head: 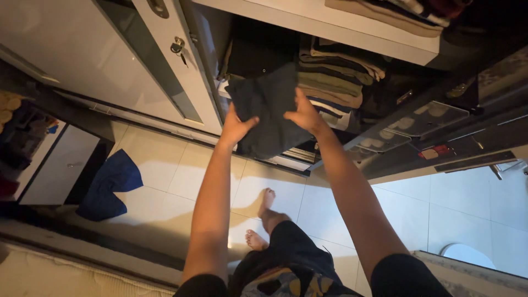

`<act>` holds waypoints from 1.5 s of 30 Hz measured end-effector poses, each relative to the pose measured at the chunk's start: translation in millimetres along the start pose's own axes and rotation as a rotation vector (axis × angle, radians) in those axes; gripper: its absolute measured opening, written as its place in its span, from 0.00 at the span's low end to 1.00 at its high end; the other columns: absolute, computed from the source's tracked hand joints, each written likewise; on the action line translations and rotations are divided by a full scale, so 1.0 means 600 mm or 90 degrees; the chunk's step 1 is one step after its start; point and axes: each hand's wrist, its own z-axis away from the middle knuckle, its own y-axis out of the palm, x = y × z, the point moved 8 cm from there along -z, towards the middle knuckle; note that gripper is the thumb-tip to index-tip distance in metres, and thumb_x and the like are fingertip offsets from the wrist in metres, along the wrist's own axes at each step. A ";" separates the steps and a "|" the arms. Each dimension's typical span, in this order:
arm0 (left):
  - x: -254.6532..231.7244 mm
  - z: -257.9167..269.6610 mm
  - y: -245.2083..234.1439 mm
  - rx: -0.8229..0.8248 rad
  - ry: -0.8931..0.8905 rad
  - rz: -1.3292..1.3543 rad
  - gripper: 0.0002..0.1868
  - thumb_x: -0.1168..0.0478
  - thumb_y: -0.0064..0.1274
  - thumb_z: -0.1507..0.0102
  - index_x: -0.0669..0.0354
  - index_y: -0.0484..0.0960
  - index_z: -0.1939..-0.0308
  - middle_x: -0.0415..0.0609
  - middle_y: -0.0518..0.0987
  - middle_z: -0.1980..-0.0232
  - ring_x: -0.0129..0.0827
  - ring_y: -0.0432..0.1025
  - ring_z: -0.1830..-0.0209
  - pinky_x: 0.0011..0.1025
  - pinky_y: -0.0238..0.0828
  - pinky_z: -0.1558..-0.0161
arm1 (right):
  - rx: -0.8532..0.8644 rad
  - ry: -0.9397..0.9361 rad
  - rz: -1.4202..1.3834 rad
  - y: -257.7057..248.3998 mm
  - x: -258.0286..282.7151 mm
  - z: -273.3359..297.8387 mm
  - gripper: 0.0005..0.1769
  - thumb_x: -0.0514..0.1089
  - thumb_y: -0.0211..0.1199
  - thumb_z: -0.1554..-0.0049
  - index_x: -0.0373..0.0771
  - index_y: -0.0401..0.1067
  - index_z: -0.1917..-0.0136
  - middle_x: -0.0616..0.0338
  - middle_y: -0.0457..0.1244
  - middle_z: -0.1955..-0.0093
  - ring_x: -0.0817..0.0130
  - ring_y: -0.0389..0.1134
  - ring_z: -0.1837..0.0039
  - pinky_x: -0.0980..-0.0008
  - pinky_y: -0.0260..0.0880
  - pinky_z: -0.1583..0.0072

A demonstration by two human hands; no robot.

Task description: The person picks up folded clothes from a bed, places them inside a wardrobe, and then folds a white hoodie on the bed.

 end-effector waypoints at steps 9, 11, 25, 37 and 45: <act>0.136 -0.021 -0.008 0.041 -0.056 0.049 0.21 0.64 0.57 0.30 0.57 0.77 0.33 0.58 0.80 0.38 0.47 0.75 0.39 0.43 0.75 0.42 | 0.050 0.108 0.186 0.049 -0.251 -0.058 0.29 0.41 0.65 0.39 0.38 0.67 0.26 0.46 0.59 0.25 0.54 0.55 0.21 0.57 0.53 0.21; 0.119 -0.033 -0.001 0.016 -0.002 0.051 0.19 0.66 0.55 0.30 0.60 0.77 0.34 0.60 0.80 0.39 0.46 0.74 0.38 0.45 0.73 0.41 | -0.006 0.102 0.132 0.050 -0.301 -0.082 0.30 0.40 0.64 0.39 0.37 0.65 0.25 0.45 0.58 0.24 0.54 0.54 0.21 0.56 0.52 0.21; -0.051 -0.012 -0.105 -0.066 0.036 -0.197 0.23 0.62 0.43 0.26 0.67 0.66 0.27 0.72 0.74 0.34 0.65 0.65 0.30 0.60 0.59 0.30 | -0.226 -0.024 0.305 -0.014 -0.126 -0.057 0.21 0.59 0.62 0.33 0.37 0.77 0.51 0.48 0.69 0.60 0.59 0.70 0.55 0.55 0.65 0.52; -0.061 0.075 -0.054 0.064 -0.071 -0.136 0.55 0.64 0.73 0.43 0.58 0.53 0.20 0.63 0.63 0.22 0.56 0.57 0.22 0.57 0.54 0.25 | -0.178 0.009 0.269 0.087 -0.031 0.035 0.17 0.54 0.50 0.29 0.44 0.73 0.38 0.49 0.71 0.47 0.51 0.71 0.38 0.50 0.71 0.41; -0.093 0.026 -0.015 0.063 0.075 -0.220 0.45 0.70 0.52 0.31 0.46 0.44 0.16 0.70 0.65 0.24 0.66 0.62 0.27 0.59 0.61 0.29 | -0.080 -0.078 0.147 0.105 -0.060 0.010 0.38 0.41 0.72 0.44 0.32 0.62 0.24 0.34 0.61 0.30 0.45 0.61 0.27 0.46 0.66 0.31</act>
